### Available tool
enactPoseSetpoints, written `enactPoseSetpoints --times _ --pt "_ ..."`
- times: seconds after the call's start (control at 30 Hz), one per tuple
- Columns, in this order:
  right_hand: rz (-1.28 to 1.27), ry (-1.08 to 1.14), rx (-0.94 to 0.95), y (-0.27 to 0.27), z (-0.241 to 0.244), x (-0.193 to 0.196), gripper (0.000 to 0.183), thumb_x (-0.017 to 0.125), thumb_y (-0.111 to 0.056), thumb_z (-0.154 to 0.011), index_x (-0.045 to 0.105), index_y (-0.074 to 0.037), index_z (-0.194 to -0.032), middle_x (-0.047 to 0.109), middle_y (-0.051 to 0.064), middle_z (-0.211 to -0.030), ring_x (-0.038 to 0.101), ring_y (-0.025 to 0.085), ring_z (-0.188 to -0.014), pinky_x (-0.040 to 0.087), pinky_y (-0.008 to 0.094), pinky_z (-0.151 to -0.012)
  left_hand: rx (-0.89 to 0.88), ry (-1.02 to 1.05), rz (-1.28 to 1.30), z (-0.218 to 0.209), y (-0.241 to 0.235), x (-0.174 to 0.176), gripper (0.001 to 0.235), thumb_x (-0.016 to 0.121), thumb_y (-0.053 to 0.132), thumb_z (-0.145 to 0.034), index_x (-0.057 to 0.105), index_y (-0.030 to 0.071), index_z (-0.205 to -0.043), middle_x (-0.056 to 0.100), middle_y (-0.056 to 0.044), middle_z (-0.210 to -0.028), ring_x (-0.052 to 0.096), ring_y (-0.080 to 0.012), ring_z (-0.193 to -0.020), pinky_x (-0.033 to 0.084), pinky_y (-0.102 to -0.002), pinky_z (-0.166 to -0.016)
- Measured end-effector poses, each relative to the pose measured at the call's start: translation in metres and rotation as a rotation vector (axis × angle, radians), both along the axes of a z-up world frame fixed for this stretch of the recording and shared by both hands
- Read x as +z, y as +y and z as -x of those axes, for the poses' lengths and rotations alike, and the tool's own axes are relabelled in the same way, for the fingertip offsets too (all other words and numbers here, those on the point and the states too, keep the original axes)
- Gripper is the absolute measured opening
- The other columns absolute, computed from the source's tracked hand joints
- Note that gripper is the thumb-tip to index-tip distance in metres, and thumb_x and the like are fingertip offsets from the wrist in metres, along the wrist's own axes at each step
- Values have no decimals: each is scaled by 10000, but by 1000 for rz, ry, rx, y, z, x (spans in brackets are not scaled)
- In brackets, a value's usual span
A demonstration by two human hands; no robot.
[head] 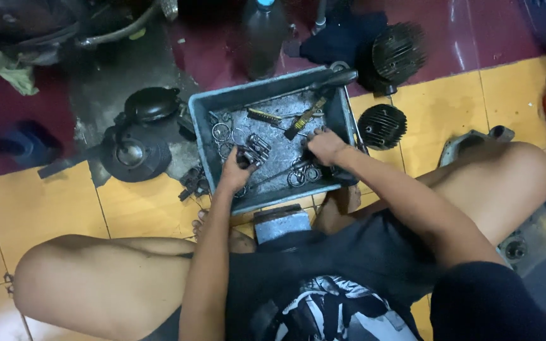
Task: A person cleans various small motorcycle engine parts in a tray using a brush and solvent, inspecting each piece.
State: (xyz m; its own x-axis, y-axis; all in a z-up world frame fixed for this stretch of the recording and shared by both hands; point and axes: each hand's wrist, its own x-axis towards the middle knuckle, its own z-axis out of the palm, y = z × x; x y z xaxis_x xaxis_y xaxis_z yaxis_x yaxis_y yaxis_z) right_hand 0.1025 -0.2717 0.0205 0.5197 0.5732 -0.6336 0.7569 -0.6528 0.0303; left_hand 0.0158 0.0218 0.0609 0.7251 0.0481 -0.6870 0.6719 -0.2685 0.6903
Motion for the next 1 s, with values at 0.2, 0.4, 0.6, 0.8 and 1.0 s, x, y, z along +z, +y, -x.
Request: enactPoseSetpoints --times 0.2,0.4,0.6,0.8,1.0 --pt "-744 157 -1471 25 -38 109 513 785 -415 -908 659 -94 -1288 729 178 -1167 715 360 -1109 604 486 -865 -25 27 -28 3 -5 17 549 810 165 -863 536 161 -1339 605 -161 -1405 574 -343 -1335 509 -513 -1101" --pt "-1490 389 -2178 12 -94 79 826 754 -499 -910 442 76 -1414 669 269 -1249 746 389 -1104 634 508 -918 -43 -1 -31 4 -3 8 576 806 139 -856 527 109 -1359 601 -236 -1401 546 -403 -1351 488 -553 -1113" --pt "-1503 124 -2351 20 -104 45 906 851 -411 -811 311 38 -1385 742 300 -946 798 381 -754 693 527 -633 -18 17 -8 10 -2 10 797 840 202 -841 429 145 -1521 555 -218 -1471 551 -356 -1359 482 -489 -1141" --pt "-1263 -187 -2193 22 -109 34 940 961 -493 -717 555 117 -1306 627 346 -1283 681 440 -1194 647 542 -888 -59 -7 -77 12 -7 -8 898 842 151 -829 355 78 -1580 521 -266 -1492 509 -360 -1398 471 -490 -1164" --pt "-1036 -463 -2193 11 -136 -2 783 973 -542 -669 648 -119 -1243 737 126 -1189 685 311 -1236 573 445 -1070 -29 -68 -20 17 1 -23 539 792 105 -859 560 162 -1342 639 -164 -1372 587 -349 -1312 513 -499 -1097"
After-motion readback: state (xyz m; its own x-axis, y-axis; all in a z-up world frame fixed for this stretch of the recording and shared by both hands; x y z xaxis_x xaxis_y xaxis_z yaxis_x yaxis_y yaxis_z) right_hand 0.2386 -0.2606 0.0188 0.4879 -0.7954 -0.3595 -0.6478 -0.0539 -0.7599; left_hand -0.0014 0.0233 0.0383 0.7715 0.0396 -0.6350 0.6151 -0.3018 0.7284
